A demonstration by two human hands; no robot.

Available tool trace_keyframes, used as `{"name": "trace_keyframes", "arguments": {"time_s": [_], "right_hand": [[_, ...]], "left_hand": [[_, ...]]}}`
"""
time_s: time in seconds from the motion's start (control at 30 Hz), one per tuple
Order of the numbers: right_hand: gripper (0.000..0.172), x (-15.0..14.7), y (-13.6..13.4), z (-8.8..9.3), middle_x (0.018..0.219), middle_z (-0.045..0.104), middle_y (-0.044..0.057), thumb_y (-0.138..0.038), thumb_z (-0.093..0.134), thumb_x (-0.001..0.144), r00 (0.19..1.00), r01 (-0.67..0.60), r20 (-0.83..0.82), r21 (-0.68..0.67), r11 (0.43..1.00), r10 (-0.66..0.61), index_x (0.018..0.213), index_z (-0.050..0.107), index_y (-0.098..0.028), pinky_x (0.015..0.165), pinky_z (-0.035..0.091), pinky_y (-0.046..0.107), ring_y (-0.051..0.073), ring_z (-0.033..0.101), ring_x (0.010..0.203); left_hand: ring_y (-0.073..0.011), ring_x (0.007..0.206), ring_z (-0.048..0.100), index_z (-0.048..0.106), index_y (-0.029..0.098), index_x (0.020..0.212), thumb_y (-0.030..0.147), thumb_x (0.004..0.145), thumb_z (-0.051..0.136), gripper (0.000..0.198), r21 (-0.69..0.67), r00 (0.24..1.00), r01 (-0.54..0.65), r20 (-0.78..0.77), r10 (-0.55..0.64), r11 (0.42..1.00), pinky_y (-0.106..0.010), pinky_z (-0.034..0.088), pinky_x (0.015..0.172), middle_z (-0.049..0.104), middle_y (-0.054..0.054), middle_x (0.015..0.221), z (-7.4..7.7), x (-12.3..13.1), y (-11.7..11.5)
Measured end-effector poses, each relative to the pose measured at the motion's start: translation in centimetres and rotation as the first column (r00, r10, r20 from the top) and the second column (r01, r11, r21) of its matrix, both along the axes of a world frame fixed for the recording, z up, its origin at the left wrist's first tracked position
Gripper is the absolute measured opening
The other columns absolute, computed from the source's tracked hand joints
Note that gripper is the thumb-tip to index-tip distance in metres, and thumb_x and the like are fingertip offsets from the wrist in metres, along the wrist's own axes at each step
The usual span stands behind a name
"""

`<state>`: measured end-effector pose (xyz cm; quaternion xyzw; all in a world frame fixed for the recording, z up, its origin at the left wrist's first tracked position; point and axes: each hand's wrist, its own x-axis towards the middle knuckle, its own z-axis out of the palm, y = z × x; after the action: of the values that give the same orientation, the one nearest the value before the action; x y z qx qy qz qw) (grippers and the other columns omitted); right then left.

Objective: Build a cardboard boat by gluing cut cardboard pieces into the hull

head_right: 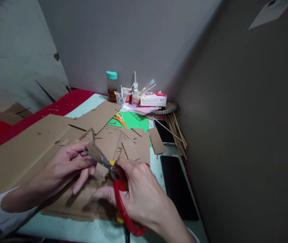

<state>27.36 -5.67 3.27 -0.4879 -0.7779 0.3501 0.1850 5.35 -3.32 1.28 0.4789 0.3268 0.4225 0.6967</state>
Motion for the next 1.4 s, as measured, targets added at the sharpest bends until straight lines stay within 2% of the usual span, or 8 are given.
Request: {"name": "trace_keyframes", "arguments": {"time_s": [0.13, 0.23, 0.4, 0.5, 0.63, 1.03, 1.23, 1.4], "right_hand": [[0.043, -0.7, -0.2, -0.3, 0.076, 0.064, -0.003, -0.064, 0.068, 0.091, 0.996, 0.032, -0.076, -0.038, 0.999, -0.035, 0.094, 0.063, -0.022, 0.063, 0.036, 0.027, 0.015, 0.053, 0.066], [0.047, -1.1, -0.4, -0.4, 0.073, 0.062, -0.002, -0.068, 0.063, 0.092, 0.991, 0.051, -0.123, -0.051, 0.997, -0.057, 0.093, 0.064, -0.02, 0.061, 0.036, 0.028, 0.015, 0.048, 0.063], [0.049, -1.4, -0.5, -0.4, 0.077, 0.065, 0.0, -0.069, 0.061, 0.093, 0.982, 0.053, -0.181, -0.06, 0.997, -0.063, 0.095, 0.063, -0.019, 0.065, 0.038, 0.028, 0.016, 0.052, 0.067], [0.048, -1.5, -0.5, -0.3, 0.074, 0.062, -0.002, -0.068, 0.063, 0.092, 0.981, 0.061, -0.182, -0.057, 0.997, -0.07, 0.093, 0.062, -0.02, 0.062, 0.035, 0.027, 0.015, 0.049, 0.065], [0.051, -1.8, -0.5, -0.2, 0.075, 0.061, -0.002, -0.07, 0.059, 0.093, 0.982, 0.058, -0.175, -0.073, 0.996, -0.07, 0.097, 0.063, -0.02, 0.066, 0.038, 0.028, 0.016, 0.049, 0.066], [0.044, -1.9, -0.4, -0.1, 0.07, 0.057, -0.004, -0.066, 0.062, 0.094, 0.98, 0.06, -0.188, -0.041, 0.997, -0.067, 0.093, 0.068, -0.022, 0.07, 0.037, 0.027, 0.015, 0.049, 0.066], [0.05, -1.9, -0.5, -0.3, 0.066, 0.055, -0.002, -0.068, 0.06, 0.092, 0.988, 0.135, -0.077, -0.031, 0.99, -0.137, 0.078, 0.063, -0.02, 0.064, 0.033, 0.029, 0.015, 0.042, 0.063], [0.045, -1.9, -0.5, -0.4, 0.061, 0.049, -0.004, -0.059, 0.059, 0.096, 0.984, 0.129, -0.117, -0.027, 0.991, -0.131, 0.072, 0.059, -0.021, 0.058, 0.031, 0.027, 0.013, 0.036, 0.057]], "left_hand": [[-0.0133, 0.041, 0.069, 0.064, 0.017, 0.09, 0.032, 0.092, 0.074, 0.018, 0.002, 0.996, 0.059, 0.07, -0.059, 0.998, -0.016, 0.052, 0.039, 0.077, -0.002, 0.073, -0.2, 0.3, -0.1], [-0.0148, 0.051, 0.072, 0.069, 0.014, 0.089, 0.034, 0.09, 0.077, 0.022, -0.019, 0.996, 0.025, 0.081, -0.024, 1.0, -0.02, 0.059, 0.048, 0.078, -0.005, 0.075, -0.1, 0.5, -0.2], [-0.0093, 0.044, 0.063, 0.074, 0.011, 0.074, 0.038, 0.08, 0.086, 0.03, -0.11, 0.99, -0.073, 0.116, 0.086, 0.991, -0.015, 0.052, 0.041, 0.073, -0.004, 0.067, 0.3, 0.9, -0.4], [-0.0087, 0.038, 0.057, 0.074, 0.011, 0.065, 0.038, 0.076, 0.089, 0.032, -0.139, 0.983, -0.112, 0.129, 0.131, 0.984, -0.016, 0.049, 0.034, 0.071, -0.003, 0.059, 0.4, 1.1, -0.4], [-0.0111, 0.035, 0.057, 0.078, 0.011, 0.069, 0.041, 0.079, 0.085, 0.033, -0.102, 0.987, -0.098, 0.121, 0.11, 0.99, -0.018, 0.05, 0.035, 0.066, -0.003, 0.046, 0.5, 1.1, -0.5], [-0.0132, 0.037, 0.063, 0.079, 0.011, 0.071, 0.043, 0.081, 0.085, 0.034, -0.11, 0.991, -0.068, 0.109, 0.08, 0.992, -0.018, 0.052, 0.042, 0.071, -0.007, 0.048, 0.2, 1.1, -0.5], [-0.0108, 0.035, 0.057, 0.079, 0.012, 0.068, 0.042, 0.081, 0.084, 0.033, -0.109, 0.991, -0.07, 0.104, 0.081, 0.992, -0.019, 0.049, 0.042, 0.069, -0.006, 0.046, 0.2, 1.0, -0.6], [-0.0099, 0.036, 0.057, 0.079, 0.012, 0.07, 0.04, 0.084, 0.08, 0.031, -0.099, 0.994, -0.065, 0.08, 0.073, 0.993, -0.017, 0.047, 0.043, 0.068, -0.005, 0.044, 0.2, 0.9, -0.6]]}}
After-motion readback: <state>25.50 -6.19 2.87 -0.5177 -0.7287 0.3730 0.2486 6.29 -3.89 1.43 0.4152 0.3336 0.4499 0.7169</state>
